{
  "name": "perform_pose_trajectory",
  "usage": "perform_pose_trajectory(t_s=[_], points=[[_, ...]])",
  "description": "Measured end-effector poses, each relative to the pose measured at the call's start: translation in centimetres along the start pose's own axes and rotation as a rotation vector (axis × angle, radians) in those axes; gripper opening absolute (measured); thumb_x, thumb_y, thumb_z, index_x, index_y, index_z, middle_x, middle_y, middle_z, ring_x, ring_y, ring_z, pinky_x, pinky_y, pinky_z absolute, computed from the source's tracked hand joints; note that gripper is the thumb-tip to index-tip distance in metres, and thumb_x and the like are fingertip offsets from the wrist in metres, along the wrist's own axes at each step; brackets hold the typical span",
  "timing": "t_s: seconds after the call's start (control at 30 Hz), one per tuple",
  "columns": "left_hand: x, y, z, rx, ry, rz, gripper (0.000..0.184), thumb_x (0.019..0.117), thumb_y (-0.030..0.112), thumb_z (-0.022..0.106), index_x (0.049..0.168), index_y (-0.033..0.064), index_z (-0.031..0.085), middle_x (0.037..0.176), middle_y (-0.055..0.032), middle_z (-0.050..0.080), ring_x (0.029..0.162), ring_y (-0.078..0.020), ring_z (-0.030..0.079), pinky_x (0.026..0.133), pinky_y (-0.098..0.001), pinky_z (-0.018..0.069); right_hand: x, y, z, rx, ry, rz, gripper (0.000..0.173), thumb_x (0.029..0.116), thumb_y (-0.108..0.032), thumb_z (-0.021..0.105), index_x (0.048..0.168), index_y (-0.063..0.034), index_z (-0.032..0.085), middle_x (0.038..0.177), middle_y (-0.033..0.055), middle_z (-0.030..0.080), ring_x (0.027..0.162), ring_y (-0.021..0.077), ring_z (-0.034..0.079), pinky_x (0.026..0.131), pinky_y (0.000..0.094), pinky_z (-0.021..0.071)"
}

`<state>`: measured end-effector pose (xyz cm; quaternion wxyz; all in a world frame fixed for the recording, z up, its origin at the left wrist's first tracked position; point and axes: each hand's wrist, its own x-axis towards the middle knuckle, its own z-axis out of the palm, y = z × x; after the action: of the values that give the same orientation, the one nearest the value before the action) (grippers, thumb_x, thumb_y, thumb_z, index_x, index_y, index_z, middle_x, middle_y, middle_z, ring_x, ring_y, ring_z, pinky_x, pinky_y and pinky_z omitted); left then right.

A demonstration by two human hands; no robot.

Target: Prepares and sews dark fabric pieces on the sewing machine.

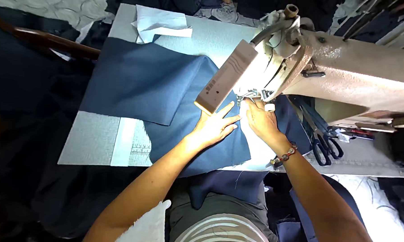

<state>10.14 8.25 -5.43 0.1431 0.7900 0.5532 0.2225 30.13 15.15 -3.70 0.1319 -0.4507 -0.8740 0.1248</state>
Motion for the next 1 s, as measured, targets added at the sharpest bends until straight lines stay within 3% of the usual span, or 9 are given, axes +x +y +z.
perform_pose_trajectory(t_s=[0.27, 0.4, 0.53, 0.63, 0.73, 0.8, 0.9, 0.97, 1.0], points=[[0.9, -1.4, 0.2, 0.002, -0.021, 0.019, 0.042, 0.1072, 0.042, 0.041, 0.140, 0.0302, 0.066, 0.159, -0.0123, 0.045, 0.150, -0.0541, 0.026, 0.109, -0.0830, 0.0058, 2.3, 1.9, 1.7, -0.032, 0.002, 0.008, 0.043, 0.1060, -0.021, 0.039, 0.136, -0.0014, 0.063, 0.135, 0.0249, 0.063, 0.136, 0.0431, 0.053, 0.121, 0.0569, 0.0270], [2.1, -2.5, -0.1, -0.008, -0.010, 0.044, 0.041, 0.1074, 0.040, 0.042, 0.137, 0.0302, 0.068, 0.158, -0.0113, 0.047, 0.150, -0.0536, 0.026, 0.111, -0.0830, 0.0030, 2.4, 1.5, 0.5, -0.013, 0.000, 0.019, 0.042, 0.1105, -0.026, 0.040, 0.129, 0.0014, 0.065, 0.130, 0.0261, 0.064, 0.130, 0.0432, 0.056, 0.112, 0.0581, 0.0388], [3.3, -3.4, -0.2, -0.015, 0.059, 0.125, 0.035, 0.1058, 0.037, 0.048, 0.127, 0.0282, 0.075, 0.151, -0.0134, 0.055, 0.147, -0.0551, 0.032, 0.109, -0.0838, 0.0082, 5.2, 4.3, 3.2, -0.040, 0.107, -0.034, 0.043, 0.1076, -0.031, 0.041, 0.124, -0.0016, 0.069, 0.127, 0.0233, 0.067, 0.129, 0.0388, 0.059, 0.110, 0.0577, 0.0419], [3.8, -3.7, -0.4, -0.003, 0.147, 0.210, 0.032, 0.1030, 0.032, 0.054, 0.124, 0.0218, 0.076, 0.142, -0.0137, 0.063, 0.145, -0.0482, 0.040, 0.114, -0.0772, 0.0171, 5.4, 4.4, 2.6, -0.001, 0.157, -0.066, 0.038, 0.1054, -0.029, 0.049, 0.117, 0.0006, 0.070, 0.117, 0.0239, 0.070, 0.118, 0.0383, 0.065, 0.101, 0.0561, 0.0483], [3.3, -2.9, 0.0, 0.084, 0.268, 0.189, 0.030, 0.1013, 0.028, 0.057, 0.121, 0.0118, 0.072, 0.131, -0.0135, 0.068, 0.138, -0.0420, 0.051, 0.115, -0.0688, 0.0294, 2.1, 1.4, -1.8, 0.025, 0.033, -0.036, 0.036, 0.1039, -0.023, 0.054, 0.125, 0.0034, 0.066, 0.126, 0.0268, 0.066, 0.125, 0.0412, 0.060, 0.107, 0.0556, 0.0452], [2.3, -0.6, 0.2, 0.098, 0.294, 0.060, 0.026, 0.0989, 0.013, 0.059, 0.120, 0.0058, 0.071, 0.132, -0.0177, 0.067, 0.137, -0.0434, 0.052, 0.114, -0.0656, 0.0337, -2.0, -0.1, -3.6, 0.003, 0.140, -0.160, 0.032, 0.1008, -0.013, 0.056, 0.126, -0.0002, 0.070, 0.127, 0.0247, 0.067, 0.125, 0.0413, 0.061, 0.110, 0.0557, 0.0450], [0.6, 3.3, 0.2, -0.006, 0.131, -0.224, 0.040, 0.1023, 0.003, 0.050, 0.142, -0.0022, 0.056, 0.152, -0.0244, 0.049, 0.148, -0.0455, 0.036, 0.119, -0.0646, 0.0233, -8.4, 0.2, -1.7, 0.141, 0.525, -0.223, 0.019, 0.0964, -0.010, 0.058, 0.097, -0.0003, 0.075, 0.105, 0.0197, 0.071, 0.108, 0.0296, 0.067, 0.096, 0.0387, 0.0530], [-0.1, 3.6, 1.0, 0.035, 0.050, -0.298, 0.046, 0.1087, 0.013, 0.042, 0.152, -0.0030, 0.044, 0.161, -0.0236, 0.037, 0.153, -0.0431, 0.027, 0.122, -0.0636, 0.0160, -11.7, 1.0, -0.1, 0.216, 0.587, -0.113, 0.021, 0.0969, -0.010, 0.057, 0.097, 0.0051, 0.072, 0.104, 0.0213, 0.071, 0.107, 0.0246, 0.068, 0.095, 0.0293, 0.0542], [-0.3, 3.5, 1.3, 0.068, 0.052, -0.296, 0.047, 0.1094, 0.016, 0.040, 0.152, -0.0029, 0.044, 0.161, -0.0238, 0.037, 0.153, -0.0431, 0.027, 0.123, -0.0637, 0.0155, -13.0, 1.3, 0.5, 0.217, 0.535, -0.039, 0.027, 0.0979, -0.012, 0.055, 0.105, 0.0094, 0.071, 0.112, 0.0248, 0.071, 0.113, 0.0293, 0.069, 0.099, 0.0341, 0.0538]])
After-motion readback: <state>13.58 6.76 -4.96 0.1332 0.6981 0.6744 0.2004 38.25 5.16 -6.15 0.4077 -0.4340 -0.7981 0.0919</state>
